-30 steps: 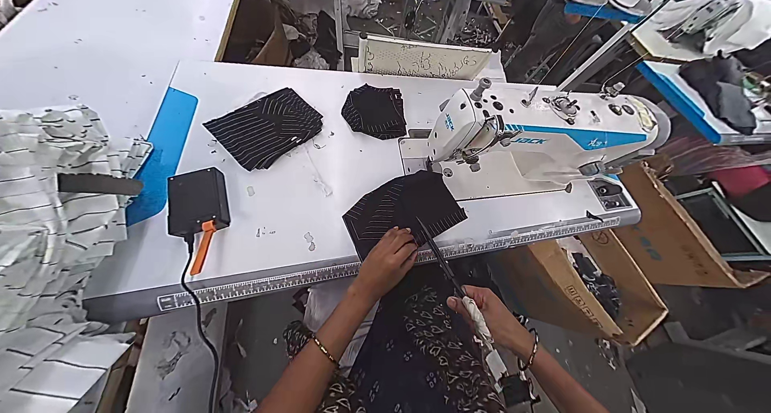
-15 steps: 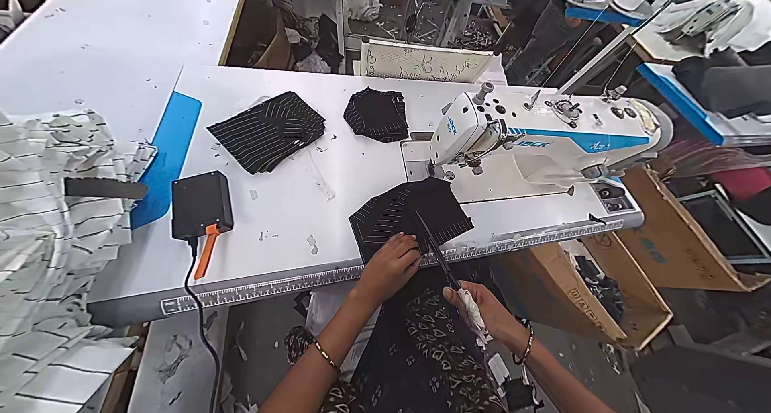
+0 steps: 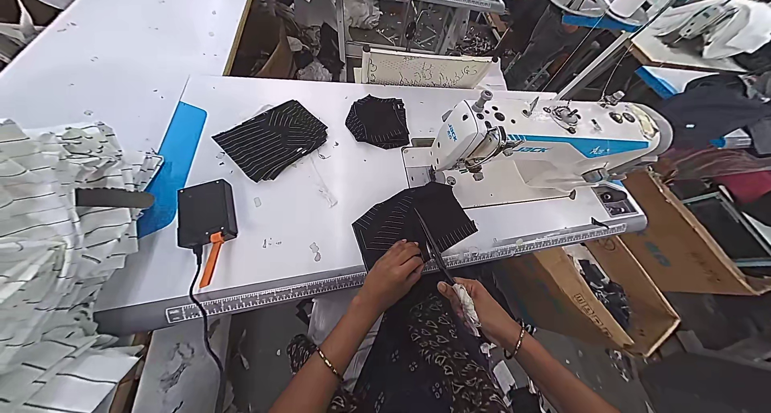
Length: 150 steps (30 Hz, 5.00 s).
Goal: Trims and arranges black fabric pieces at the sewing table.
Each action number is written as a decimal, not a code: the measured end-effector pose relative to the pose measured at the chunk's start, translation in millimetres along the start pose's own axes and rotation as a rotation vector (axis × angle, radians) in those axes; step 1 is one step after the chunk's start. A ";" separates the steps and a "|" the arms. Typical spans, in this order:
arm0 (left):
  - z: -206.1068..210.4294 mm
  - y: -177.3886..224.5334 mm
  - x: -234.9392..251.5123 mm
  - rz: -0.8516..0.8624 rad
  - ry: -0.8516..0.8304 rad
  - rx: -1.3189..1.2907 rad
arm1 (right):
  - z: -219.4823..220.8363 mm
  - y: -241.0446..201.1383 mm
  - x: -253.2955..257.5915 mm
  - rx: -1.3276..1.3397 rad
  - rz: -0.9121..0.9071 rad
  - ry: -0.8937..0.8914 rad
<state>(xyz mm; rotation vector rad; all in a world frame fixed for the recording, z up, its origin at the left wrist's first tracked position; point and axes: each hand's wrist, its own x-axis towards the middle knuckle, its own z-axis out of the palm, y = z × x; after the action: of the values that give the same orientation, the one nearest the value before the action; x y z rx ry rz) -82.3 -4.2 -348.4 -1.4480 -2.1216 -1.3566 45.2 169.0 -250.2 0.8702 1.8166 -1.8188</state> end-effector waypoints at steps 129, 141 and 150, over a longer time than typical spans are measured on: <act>-72.1 -23.1 24.1 -0.446 0.258 -0.048 | 51.8 31.0 -10.7 0.778 -0.043 -0.444; -91.2 -23.3 11.6 -0.541 0.267 -0.262 | 57.9 15.7 -12.7 0.738 -0.096 -0.593; -88.6 -20.6 1.0 -0.594 0.413 -0.296 | 64.8 23.8 -3.8 0.884 0.067 -0.608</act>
<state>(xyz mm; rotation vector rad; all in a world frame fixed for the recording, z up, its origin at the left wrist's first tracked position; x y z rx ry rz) -125.4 -75.2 -311.2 -0.5222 -2.2034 -2.0326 55.6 103.1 -268.3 0.5134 0.5808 -2.4968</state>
